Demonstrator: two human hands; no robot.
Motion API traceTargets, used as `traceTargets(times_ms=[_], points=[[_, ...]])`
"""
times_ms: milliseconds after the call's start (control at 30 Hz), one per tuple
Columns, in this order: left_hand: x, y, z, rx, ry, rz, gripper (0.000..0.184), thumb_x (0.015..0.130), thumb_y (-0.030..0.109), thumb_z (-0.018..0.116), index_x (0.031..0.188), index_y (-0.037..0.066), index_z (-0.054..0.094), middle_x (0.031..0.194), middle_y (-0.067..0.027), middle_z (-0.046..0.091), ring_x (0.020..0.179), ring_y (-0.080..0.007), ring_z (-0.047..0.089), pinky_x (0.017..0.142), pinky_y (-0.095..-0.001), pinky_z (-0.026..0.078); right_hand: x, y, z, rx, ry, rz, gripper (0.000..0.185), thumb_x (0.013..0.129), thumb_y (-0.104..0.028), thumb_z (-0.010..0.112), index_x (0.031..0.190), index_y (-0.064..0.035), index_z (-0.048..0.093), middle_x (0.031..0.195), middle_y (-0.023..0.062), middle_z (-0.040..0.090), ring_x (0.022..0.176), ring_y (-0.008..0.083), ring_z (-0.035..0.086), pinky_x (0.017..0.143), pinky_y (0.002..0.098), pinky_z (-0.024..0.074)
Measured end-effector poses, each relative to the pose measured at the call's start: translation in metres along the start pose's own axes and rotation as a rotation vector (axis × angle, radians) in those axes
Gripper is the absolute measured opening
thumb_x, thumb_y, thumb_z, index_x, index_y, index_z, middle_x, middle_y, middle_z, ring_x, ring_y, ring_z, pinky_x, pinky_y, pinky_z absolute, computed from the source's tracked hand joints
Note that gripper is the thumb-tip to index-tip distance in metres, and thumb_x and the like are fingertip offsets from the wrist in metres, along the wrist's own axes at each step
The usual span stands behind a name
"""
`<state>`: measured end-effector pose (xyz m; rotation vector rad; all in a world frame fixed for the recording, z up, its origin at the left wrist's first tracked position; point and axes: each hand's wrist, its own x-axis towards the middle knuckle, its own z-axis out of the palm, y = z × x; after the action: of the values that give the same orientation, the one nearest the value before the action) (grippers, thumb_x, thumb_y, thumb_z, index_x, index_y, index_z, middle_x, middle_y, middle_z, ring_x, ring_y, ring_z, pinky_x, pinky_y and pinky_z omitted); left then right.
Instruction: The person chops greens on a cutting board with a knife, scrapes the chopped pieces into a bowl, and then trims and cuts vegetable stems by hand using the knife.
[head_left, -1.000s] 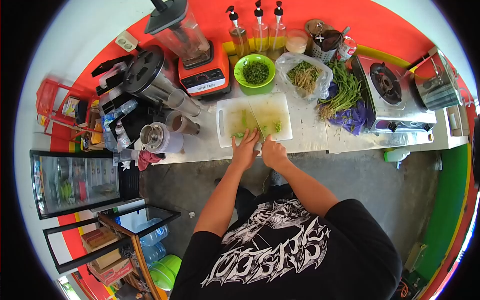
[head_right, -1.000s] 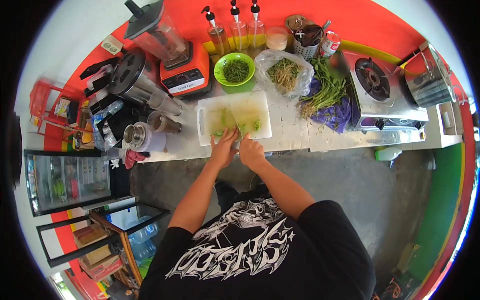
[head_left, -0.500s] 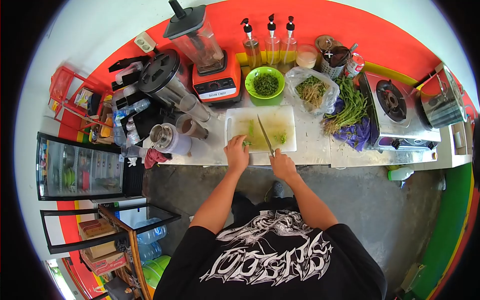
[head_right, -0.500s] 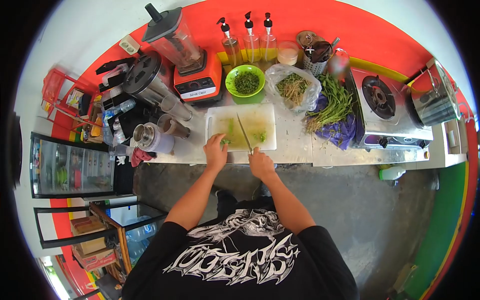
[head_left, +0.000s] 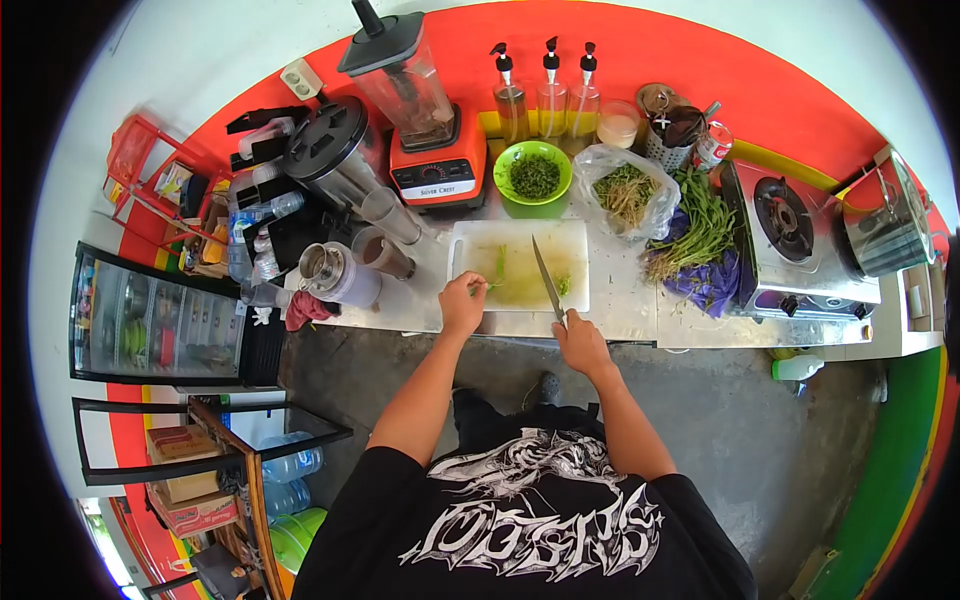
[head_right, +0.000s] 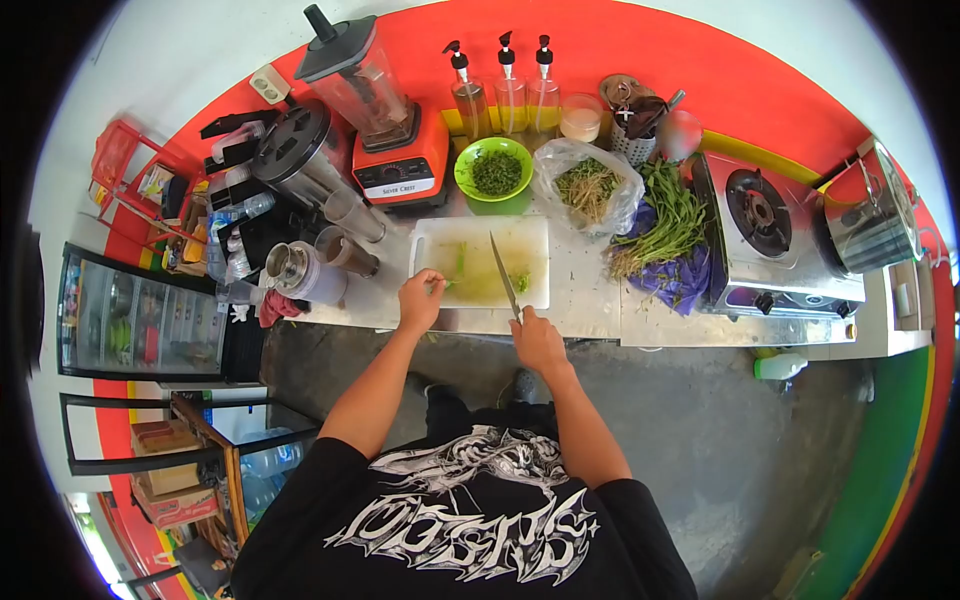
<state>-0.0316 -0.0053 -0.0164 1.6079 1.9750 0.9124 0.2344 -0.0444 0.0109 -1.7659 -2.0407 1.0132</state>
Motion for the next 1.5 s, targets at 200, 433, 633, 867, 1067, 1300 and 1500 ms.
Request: traceTargets(times_ms=[200, 433, 633, 867, 1067, 1300, 1500], points=[[-0.005, 0.012, -0.003, -0.195, 0.021, 0.007, 0.007, 0.091, 0.007, 0.068, 0.094, 0.002, 0.065, 0.091, -0.0125, 0.073, 0.09, -0.0275, 0.07, 0.082, -0.0359, 0.053, -0.001, 0.008, 0.002, 0.04, -0.002, -0.028, 0.038, 0.099, -0.031, 0.056, 0.111, 0.0052, 0.053, 0.084, 0.033, 0.067, 0.082, 0.0517, 0.065, 0.075, 0.0587, 0.0509], [-0.005, 0.03, 0.012, -0.538, -0.143, -0.125, 0.009, 0.095, 0.006, 0.066, 0.102, 0.0, 0.064, 0.094, -0.0033, 0.069, 0.089, -0.0119, 0.065, 0.083, -0.0279, 0.05, -0.005, -0.004, 0.003, 0.112, 0.014, -0.078, 0.039, 0.098, -0.031, 0.059, 0.114, 0.0047, 0.055, 0.08, 0.031, 0.067, 0.08, 0.0508, 0.065, 0.073, 0.0584, 0.051], [-0.01, 0.035, 0.017, -0.787, -0.214, -0.2, 0.007, 0.098, 0.009, 0.064, 0.103, 0.004, 0.063, 0.095, 0.0, 0.066, 0.092, -0.0093, 0.06, 0.087, -0.0273, 0.046, -0.005, -0.008, 0.0, 0.18, 0.034, -0.074, 0.033, 0.097, -0.027, 0.061, 0.101, 0.005, 0.055, 0.076, 0.0294, 0.064, 0.077, 0.0497, 0.062, 0.07, 0.0552, 0.0465], [-0.022, 0.047, 0.01, -0.938, -0.284, -0.33, 0.005, 0.099, 0.01, 0.062, 0.102, 0.006, 0.06, 0.092, 0.0026, 0.062, 0.088, -0.0064, 0.055, 0.081, -0.0258, 0.043, 0.006, -0.018, -0.008, 0.283, 0.078, -0.06, 0.031, 0.093, -0.026, 0.066, 0.098, 0.0049, 0.062, 0.079, 0.0271, 0.067, 0.079, 0.0475, 0.065, 0.069, 0.0526, 0.0493], [-0.03, 0.056, 0.007, -0.853, -0.344, -0.197, 0.005, 0.1, 0.006, 0.06, 0.103, 0.003, 0.059, 0.092, 0.0001, 0.062, 0.088, -0.0085, 0.058, 0.081, -0.0249, 0.047, 0.029, -0.042, -0.016, 0.595, 0.095, -0.033, 0.025, 0.092, -0.022, 0.069, 0.091, 0.0029, 0.065, 0.061, 0.0069, 0.059, 0.049, 0.0148, 0.055, 0.05, 0.0343, 0.0458], [-0.038, 0.062, 0.001, -0.795, -0.335, -0.167, 0.006, 0.1, 0.005, 0.06, 0.102, 0.0, 0.058, 0.094, -0.0023, 0.064, 0.087, -0.0105, 0.062, 0.081, -0.0267, 0.05, 0.039, -0.057, -0.021, 0.773, -0.03, 0.029, 0.021, 0.091, -0.018, 0.07, 0.09, 0.0027, 0.063, 0.062, 0.0061, 0.059, 0.046, 0.0132, 0.055, 0.044, 0.0307, 0.0456], [-0.04, 0.072, -0.008, -0.841, -0.315, -0.246, 0.022, 0.098, 0.005, 0.062, 0.119, -0.003, 0.061, 0.095, -0.0028, 0.066, 0.088, -0.0106, 0.062, 0.081, -0.0264, 0.05, 0.036, -0.055, -0.015, 0.761, -0.017, -0.024, 0.02, 0.092, -0.017, 0.069, 0.09, 0.0024, 0.064, 0.061, 0.0057, 0.058, 0.047, 0.0128, 0.055, 0.045, 0.0311, 0.0453]])
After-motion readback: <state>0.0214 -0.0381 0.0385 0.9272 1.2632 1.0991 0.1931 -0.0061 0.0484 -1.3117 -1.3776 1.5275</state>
